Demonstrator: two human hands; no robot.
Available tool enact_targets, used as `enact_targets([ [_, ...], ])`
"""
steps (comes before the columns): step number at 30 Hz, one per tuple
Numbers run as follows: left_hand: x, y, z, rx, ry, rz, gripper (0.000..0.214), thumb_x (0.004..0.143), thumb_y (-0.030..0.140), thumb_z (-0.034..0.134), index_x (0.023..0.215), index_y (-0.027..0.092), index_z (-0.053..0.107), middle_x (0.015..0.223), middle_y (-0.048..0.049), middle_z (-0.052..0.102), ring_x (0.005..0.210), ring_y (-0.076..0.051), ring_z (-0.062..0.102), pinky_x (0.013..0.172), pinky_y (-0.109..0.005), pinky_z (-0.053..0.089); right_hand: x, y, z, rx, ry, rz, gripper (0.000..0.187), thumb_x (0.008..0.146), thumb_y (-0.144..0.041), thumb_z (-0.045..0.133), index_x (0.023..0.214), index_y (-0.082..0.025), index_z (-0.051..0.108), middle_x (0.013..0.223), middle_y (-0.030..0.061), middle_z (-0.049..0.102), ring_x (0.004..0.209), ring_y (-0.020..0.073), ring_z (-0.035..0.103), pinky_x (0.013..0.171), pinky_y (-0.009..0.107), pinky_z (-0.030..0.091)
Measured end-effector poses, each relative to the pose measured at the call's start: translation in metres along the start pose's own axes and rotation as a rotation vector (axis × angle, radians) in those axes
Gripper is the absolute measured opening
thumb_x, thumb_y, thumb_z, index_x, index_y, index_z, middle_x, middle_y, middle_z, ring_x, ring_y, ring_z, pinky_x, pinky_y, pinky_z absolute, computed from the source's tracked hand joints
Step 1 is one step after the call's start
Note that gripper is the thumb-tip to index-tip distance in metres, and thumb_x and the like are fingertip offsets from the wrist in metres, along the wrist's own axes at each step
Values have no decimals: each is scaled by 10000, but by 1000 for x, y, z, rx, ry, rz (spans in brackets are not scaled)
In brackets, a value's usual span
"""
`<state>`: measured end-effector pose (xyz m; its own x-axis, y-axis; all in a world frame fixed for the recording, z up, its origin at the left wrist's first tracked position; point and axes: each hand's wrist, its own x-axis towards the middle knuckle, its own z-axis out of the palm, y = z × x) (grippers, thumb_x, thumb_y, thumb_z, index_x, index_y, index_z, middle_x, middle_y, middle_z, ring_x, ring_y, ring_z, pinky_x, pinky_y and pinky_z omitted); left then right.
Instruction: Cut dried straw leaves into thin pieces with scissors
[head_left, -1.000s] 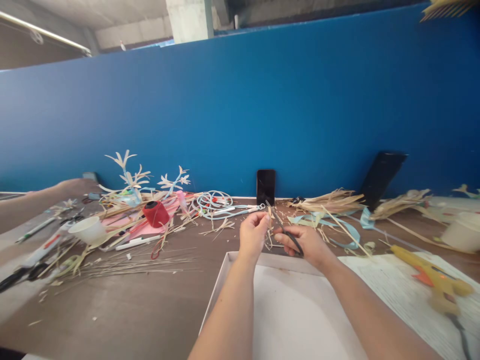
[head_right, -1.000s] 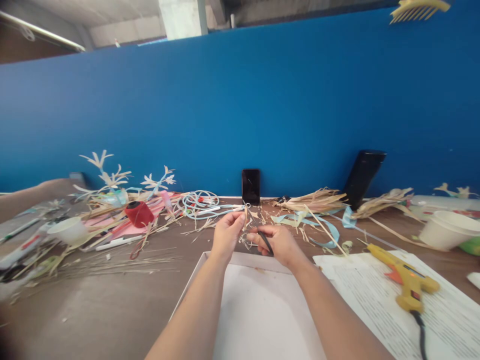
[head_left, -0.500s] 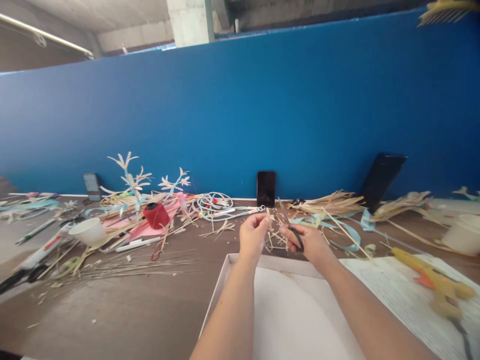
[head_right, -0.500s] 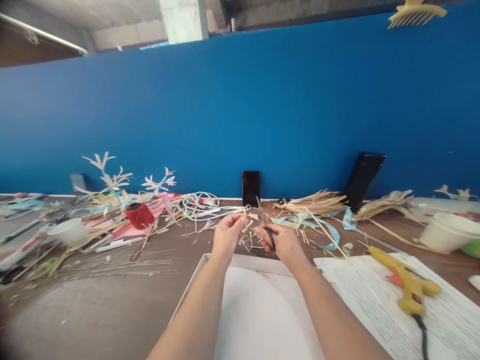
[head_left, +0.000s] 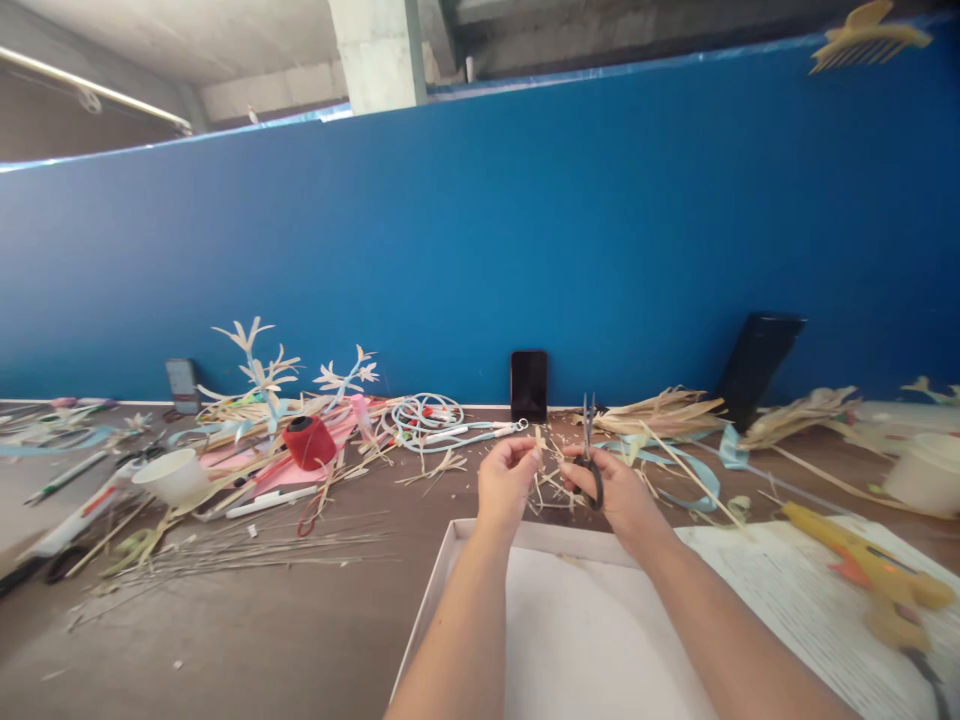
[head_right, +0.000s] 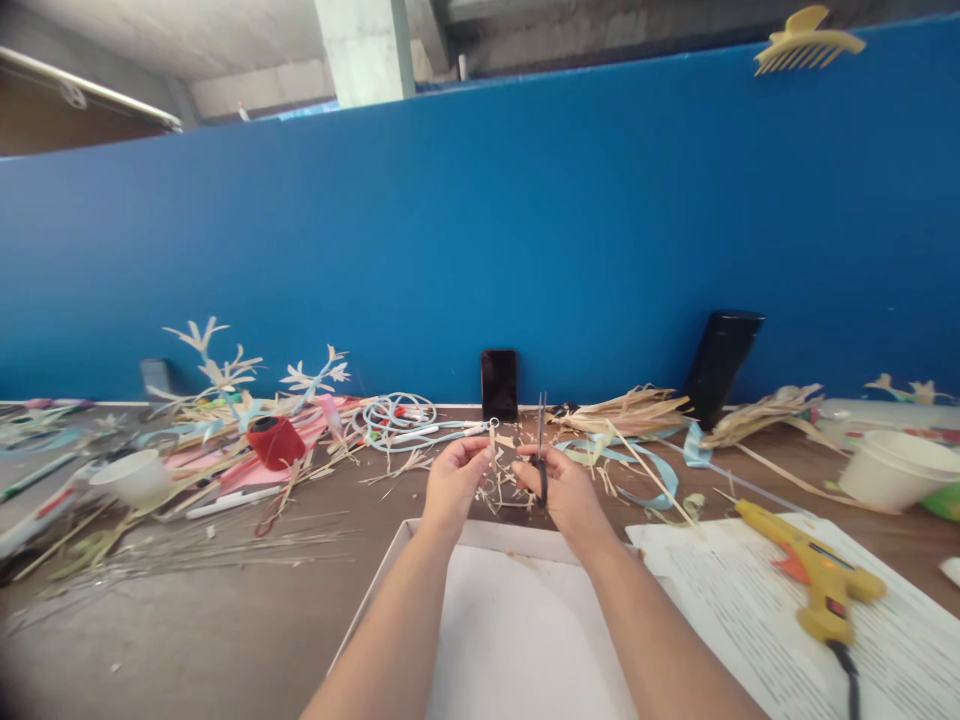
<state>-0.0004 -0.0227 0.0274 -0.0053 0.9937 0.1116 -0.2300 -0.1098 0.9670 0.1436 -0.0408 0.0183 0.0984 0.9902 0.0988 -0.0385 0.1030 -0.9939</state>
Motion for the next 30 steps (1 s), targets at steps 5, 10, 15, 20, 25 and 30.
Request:
enact_targets([
  [5,1,-7,1,-28,-81,-15,328,642,318,694,905,151,592,663,2,597,536,-68,481,485,-177,359,1,1,1,221,-11,-9,388,666,-284,713,1032,-235,593,822,7,652,710,141,569,495,208,368],
  [10,-3,-6,0,-199,-242,-139,358,643,294,710,934,155,554,682,11,580,526,-48,474,465,-156,345,1,-4,-2,435,-28,6,495,644,-216,712,1112,-271,561,877,10,651,746,143,578,427,177,323],
  [15,-9,1,-2,-362,-396,-322,321,644,254,724,895,139,561,705,2,558,531,-39,484,440,-139,345,-3,-10,-2,507,-84,-11,513,654,-175,691,1137,-282,556,857,-4,639,682,109,562,444,172,344],
  [20,-11,2,-1,-411,-427,-385,293,653,218,724,883,126,567,724,-11,562,545,-34,494,437,-126,343,-3,-11,-2,477,-110,1,503,671,-179,684,1147,-273,549,808,-19,631,619,86,530,479,175,358],
  [25,-10,-1,-1,-386,-432,-388,297,643,223,730,880,126,579,735,-19,573,548,-40,499,444,-133,356,-3,-13,-3,346,-95,-18,445,663,-254,699,1089,-239,572,802,-11,626,632,106,529,502,195,365],
  [30,-9,-4,1,-210,-337,-269,314,659,334,707,883,140,603,719,-7,569,557,-48,488,482,-158,383,0,-11,-5,183,1,-24,453,629,-285,718,1057,-208,589,679,-29,589,533,93,475,488,215,355],
])
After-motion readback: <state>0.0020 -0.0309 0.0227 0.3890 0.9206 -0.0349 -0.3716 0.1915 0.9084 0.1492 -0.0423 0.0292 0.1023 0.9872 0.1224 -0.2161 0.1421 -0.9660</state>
